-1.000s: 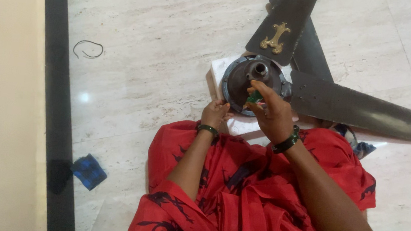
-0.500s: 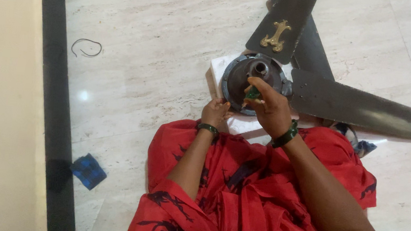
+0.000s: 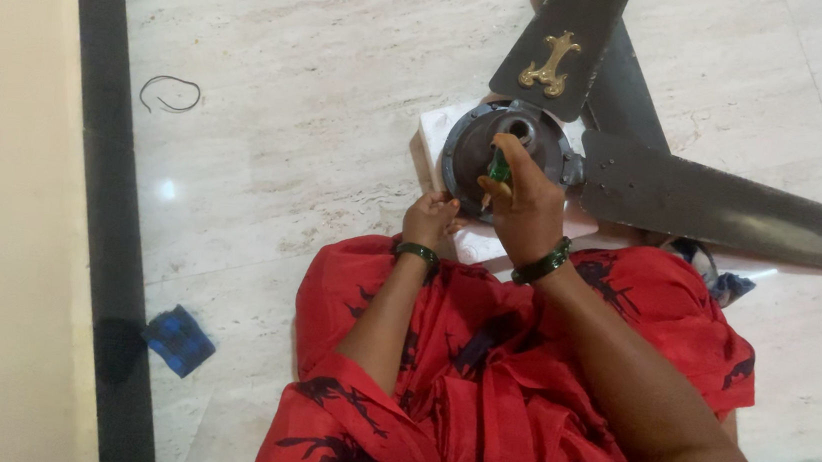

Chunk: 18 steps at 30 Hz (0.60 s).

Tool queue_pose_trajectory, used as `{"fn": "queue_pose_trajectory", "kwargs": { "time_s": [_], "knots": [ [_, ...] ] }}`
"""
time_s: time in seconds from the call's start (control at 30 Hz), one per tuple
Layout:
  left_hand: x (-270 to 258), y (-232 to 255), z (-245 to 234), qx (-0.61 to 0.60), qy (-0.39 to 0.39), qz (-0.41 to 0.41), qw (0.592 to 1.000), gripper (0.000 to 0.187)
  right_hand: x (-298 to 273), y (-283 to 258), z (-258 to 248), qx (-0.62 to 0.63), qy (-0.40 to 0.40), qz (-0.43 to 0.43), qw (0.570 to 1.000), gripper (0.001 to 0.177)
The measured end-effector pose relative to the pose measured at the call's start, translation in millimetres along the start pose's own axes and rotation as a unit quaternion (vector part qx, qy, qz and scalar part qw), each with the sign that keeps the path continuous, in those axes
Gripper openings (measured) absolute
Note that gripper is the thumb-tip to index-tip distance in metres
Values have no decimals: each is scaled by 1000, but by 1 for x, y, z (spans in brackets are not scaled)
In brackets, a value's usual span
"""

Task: The person sits on the floor and uses a screwdriver to attach a ceiling fan blade to the fan motor housing. They align the blade, insert screws, and tighten them to secure the blade in place.

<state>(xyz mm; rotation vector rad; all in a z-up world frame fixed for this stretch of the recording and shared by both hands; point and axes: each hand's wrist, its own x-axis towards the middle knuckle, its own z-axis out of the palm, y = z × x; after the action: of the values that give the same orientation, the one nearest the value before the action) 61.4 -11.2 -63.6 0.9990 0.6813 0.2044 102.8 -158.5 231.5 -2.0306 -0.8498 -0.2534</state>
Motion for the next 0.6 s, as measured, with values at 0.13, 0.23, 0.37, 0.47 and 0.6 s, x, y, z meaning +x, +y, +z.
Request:
{"fn": "queue_pose_trajectory", "kwargs": {
  "time_s": [0.13, 0.23, 0.37, 0.47, 0.6],
  "knots": [
    [-2, 0, 1, 11, 1, 22, 1000, 36, -5, -6, 4, -2, 44, -51, 998, 60],
    [-2, -1, 3, 3, 0, 14, 1000, 38, -7, -7, 6, -16, 54, -38, 998, 60],
    [-3, 2, 8, -19, 9, 16, 1000, 39, -8, -4, 8, -32, 56, -19, 998, 62],
    [-4, 8, 10, -20, 8, 20, 1000, 38, 1, 9, 2, -1, -7, -12, 1000, 58],
    [-8, 6, 11, 19, 22, 8, 1000, 33, 7, 33, -16, 138, -149, -7, 979, 53]
  ]
}}
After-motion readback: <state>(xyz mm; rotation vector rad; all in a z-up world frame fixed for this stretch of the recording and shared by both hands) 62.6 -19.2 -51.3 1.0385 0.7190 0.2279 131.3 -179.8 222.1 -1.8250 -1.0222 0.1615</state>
